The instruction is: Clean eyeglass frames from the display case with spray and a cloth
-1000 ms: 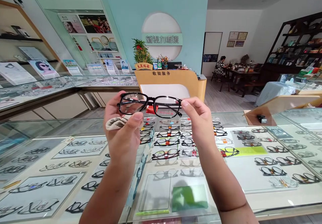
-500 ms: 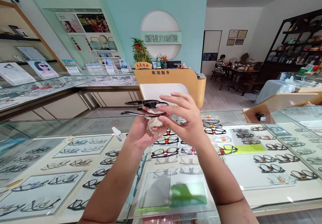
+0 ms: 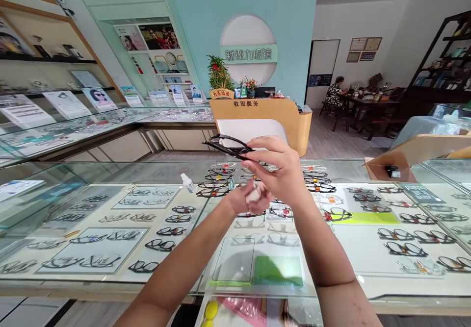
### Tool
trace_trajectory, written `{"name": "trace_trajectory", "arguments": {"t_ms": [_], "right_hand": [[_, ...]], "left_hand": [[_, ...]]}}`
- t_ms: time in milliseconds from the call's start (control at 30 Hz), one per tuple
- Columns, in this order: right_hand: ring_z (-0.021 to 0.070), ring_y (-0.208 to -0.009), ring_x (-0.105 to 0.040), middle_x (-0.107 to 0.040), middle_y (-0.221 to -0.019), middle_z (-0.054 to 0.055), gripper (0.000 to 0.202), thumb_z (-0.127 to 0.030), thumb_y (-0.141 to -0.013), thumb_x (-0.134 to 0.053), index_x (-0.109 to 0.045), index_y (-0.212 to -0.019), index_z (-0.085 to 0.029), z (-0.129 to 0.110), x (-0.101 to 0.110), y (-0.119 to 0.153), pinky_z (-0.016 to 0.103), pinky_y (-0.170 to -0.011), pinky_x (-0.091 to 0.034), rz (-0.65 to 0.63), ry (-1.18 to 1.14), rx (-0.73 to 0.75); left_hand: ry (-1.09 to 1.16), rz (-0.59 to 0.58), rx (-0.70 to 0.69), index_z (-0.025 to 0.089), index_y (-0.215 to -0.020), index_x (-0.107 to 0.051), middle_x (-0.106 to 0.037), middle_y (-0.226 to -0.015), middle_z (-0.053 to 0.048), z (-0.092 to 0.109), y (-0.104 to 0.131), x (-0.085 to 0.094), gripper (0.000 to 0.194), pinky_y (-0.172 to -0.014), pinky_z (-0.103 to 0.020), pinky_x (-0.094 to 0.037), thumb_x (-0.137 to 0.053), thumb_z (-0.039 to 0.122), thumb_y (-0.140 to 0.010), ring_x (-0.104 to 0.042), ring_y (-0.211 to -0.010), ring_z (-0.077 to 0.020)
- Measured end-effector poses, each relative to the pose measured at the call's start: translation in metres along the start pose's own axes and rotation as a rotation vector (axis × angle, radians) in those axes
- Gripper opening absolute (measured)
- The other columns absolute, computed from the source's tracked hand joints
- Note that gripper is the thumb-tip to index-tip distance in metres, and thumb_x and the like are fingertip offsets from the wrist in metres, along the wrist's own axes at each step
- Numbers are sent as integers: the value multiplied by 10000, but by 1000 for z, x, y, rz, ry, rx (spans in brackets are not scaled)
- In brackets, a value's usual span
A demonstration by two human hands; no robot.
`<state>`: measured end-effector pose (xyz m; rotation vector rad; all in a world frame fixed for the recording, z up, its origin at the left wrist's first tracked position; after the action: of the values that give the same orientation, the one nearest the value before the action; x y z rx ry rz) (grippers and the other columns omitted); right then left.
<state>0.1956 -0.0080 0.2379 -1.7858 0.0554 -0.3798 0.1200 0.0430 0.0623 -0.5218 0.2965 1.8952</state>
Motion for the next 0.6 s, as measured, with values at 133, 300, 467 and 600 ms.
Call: {"name": "trace_trajectory", "arguments": {"t_ms": [133, 300, 467, 600], "right_hand": [[259, -1073, -796, -860, -1107, 49, 74, -253, -985, -832, -864, -1025, -306, 2, -10, 3, 447, -970, -634, -48, -11, -39], [270, -1063, -779, -848, -1081, 58, 97, -362, -976, -856, -827, -1007, -275, 10, -36, 7, 455, -983, -591, -190, 26, -112], [271, -1029, -758, -832, -1047, 64, 183, -421, -992, -834, -781, -949, -250, 25, -82, 21, 446, -955, -532, -350, 30, -163], [278, -1108, -731, -832, -1123, 81, 204, -436, -1026, -789, -786, -1008, -233, 37, -130, 47, 441, -995, -467, -561, 61, -160]], "left_hand": [[-88, -325, 363, 200, -696, -602, -446, -592, 15, -89, 6, 2, 725, -381, -240, -147, -956, 816, -552, -306, -443, -91], [-182, -600, 564, 206, -650, -592, -445, -591, -10, -132, 16, -13, 674, -442, -267, -202, -928, 789, -672, -341, -477, -113], [-193, -663, 673, 228, -603, -550, -378, -539, 22, -138, 22, -12, 635, -445, -268, -218, -955, 706, -707, -314, -450, -122], [-278, -777, 663, 228, -632, -579, -431, -561, 1, -141, 27, -13, 552, -467, -289, -249, -894, 639, -821, -370, -480, -144]]}}
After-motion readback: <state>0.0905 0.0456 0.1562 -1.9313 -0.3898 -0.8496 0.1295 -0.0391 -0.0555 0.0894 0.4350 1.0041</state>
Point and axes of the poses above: each hand's wrist, its own y-axis away from the middle knuckle, its own x-axis out of the back of the hand, z = x × y, the point moved 8 cm from there along -y, towards the middle knuckle
